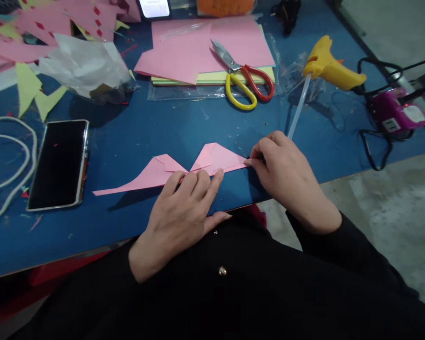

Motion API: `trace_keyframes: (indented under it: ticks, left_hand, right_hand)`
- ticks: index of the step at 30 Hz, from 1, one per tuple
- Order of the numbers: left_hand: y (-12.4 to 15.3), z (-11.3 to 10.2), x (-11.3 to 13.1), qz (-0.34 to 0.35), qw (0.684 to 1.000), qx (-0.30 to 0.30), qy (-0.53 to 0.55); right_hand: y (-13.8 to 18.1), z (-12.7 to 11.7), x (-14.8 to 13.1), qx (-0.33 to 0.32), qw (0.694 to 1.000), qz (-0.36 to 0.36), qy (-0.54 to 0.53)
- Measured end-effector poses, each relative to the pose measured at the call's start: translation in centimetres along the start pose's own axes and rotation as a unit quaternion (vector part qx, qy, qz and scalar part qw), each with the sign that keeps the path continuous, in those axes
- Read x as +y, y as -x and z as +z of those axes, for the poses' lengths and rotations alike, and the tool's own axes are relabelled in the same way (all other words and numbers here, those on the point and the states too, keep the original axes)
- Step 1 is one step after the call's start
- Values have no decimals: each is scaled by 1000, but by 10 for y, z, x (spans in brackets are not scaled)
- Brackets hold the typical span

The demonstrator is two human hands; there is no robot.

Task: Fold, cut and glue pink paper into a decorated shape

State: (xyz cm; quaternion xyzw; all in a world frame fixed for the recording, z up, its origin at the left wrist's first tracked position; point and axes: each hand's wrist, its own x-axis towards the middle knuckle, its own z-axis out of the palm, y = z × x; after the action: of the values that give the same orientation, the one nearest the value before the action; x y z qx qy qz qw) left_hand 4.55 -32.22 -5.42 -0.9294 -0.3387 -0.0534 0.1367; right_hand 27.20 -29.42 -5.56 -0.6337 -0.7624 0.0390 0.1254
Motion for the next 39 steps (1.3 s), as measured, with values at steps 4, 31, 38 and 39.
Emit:
trace_keyframes:
  ticks: [4,31,38,39]
  left_hand:
    - [1,1,1,-4,1000,7,-3]
    - [2,3,4,-20,999,31,1]
    - [11,0,-3,-49,992,66,94]
    - [15,-1,-5,-66,988,75,117]
  right_hand:
    - [9,-3,-5,84,996,18,-11]
    - [65,20,-6,109,981,-146,64]
    - [47,26,-29,50,953,-299,-7]
    - [44,27,-31,52,951,-303,-12]
